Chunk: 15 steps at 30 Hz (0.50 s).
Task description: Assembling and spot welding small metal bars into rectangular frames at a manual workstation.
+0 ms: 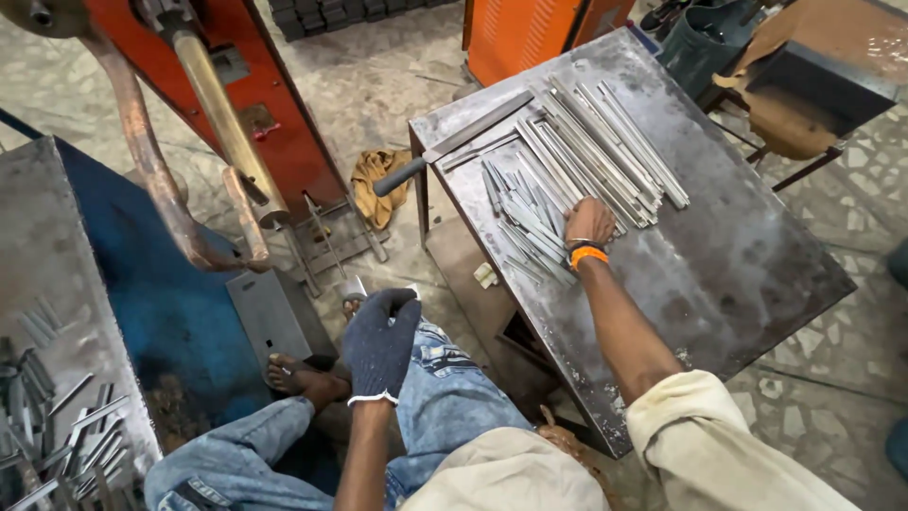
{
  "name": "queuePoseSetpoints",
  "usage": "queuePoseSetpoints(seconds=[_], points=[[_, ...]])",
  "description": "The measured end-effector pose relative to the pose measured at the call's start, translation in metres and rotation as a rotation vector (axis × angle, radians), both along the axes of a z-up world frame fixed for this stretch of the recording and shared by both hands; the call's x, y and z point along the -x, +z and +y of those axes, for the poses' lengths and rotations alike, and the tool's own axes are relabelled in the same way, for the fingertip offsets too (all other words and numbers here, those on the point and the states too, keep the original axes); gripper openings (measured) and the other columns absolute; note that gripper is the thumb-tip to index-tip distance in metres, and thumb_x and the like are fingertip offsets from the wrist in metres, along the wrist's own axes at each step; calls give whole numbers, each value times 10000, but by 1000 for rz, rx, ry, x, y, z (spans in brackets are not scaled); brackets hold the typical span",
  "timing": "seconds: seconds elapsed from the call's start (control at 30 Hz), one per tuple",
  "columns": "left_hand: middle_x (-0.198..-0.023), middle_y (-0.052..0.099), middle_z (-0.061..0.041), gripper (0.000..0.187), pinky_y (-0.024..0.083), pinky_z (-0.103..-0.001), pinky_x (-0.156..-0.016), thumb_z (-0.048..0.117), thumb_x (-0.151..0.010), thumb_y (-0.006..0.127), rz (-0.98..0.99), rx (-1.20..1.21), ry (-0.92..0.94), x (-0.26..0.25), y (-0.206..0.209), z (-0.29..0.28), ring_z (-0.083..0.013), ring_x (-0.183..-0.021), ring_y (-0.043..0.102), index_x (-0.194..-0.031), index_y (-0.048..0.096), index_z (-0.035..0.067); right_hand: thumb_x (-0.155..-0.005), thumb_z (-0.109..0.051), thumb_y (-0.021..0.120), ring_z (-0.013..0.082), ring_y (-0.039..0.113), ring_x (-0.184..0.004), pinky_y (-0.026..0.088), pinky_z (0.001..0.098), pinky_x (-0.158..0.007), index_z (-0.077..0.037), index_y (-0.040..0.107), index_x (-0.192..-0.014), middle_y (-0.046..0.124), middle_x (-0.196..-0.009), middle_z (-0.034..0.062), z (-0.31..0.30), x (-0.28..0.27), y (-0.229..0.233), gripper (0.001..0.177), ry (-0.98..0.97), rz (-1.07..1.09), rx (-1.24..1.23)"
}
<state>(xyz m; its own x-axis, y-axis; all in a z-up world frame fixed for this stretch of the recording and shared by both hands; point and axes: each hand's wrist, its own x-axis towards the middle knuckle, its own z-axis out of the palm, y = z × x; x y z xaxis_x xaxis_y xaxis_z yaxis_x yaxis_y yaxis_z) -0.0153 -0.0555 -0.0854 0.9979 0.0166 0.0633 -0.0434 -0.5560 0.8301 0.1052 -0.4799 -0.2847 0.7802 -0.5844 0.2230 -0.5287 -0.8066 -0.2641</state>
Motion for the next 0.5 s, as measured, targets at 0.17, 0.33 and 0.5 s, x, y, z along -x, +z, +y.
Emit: queuePoseSetpoints(seconds=[0.17,0.33,0.5], points=[[-951,782,-89,223,568,-344,-801,244,-862,733,-7,47,-24,2,-4,3,-208,-881,759,-1015,779,88,-797,-181,810,367,722,-821,542,471,-768,-88,793,-828,750,-857,178,-2,11,13,99,3,-74,-4],[-934,776,-101,321,570,-331,-795,249,-891,719,24,263,-23,-6,-4,-13,-196,-866,743,-1133,739,41,-968,-73,631,213,734,-762,556,382,-713,-63,661,-994,764,-856,75,80,71,61,41,6,-371,-408],[-989,761,-79,445,573,-291,-740,272,-1036,539,182,893,-49,-11,-11,-47,-134,-815,716,-1363,542,-31,-938,-123,664,186,673,-736,520,365,-654,-24,669,-917,675,-819,130,221,169,142,101,614,-365,-481]])
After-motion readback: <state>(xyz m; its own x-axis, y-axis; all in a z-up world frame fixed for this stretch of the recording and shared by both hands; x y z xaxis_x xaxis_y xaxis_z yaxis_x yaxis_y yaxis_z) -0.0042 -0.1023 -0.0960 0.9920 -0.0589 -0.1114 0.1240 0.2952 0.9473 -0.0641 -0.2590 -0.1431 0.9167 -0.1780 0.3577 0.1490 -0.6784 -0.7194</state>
